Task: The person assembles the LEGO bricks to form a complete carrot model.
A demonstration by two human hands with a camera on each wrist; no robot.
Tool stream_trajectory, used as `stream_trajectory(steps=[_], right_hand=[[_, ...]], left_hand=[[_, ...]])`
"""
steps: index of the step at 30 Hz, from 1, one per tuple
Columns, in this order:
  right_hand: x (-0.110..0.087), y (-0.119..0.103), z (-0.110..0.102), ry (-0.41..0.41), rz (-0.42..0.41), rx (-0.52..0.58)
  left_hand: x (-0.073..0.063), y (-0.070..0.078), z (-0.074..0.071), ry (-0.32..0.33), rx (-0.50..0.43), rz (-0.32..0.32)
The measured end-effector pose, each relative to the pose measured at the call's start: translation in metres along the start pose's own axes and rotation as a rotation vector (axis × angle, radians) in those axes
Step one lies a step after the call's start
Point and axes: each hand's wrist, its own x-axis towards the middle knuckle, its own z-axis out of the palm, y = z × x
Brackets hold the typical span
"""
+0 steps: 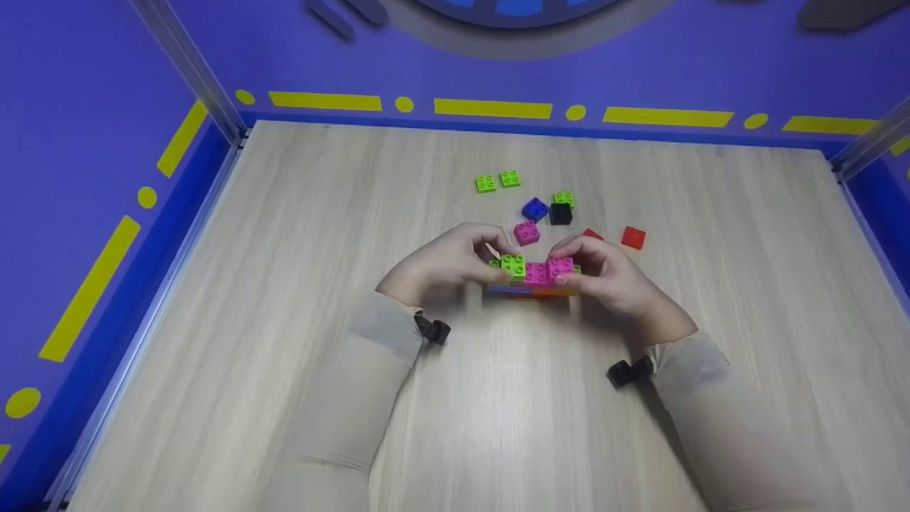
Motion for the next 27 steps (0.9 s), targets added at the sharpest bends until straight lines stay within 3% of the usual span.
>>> stream_trajectory(steps=[5, 9, 15, 27], right_hand=[[-0.003, 0.005, 0.005, 0.039, -0.021, -0.015], [-0.004, 0.007, 0.008, 0.056, 0.01, -0.043], [-0.003, 0.008, 0.006, 0.061, 0.088, -0.114], [-0.003, 0.011, 0.01, 0.08, 0.095, -0.141]], left_hand=[[0.0, -0.001, 0.001, 0.003, 0.009, -0.005], [0.001, -0.002, 0.001, 0.004, 0.008, -0.004], [0.002, -0.006, 0.001, 0.009, -0.009, 0.042], [0.003, -0.007, 0.0, 0.006, 0.049, 0.116]])
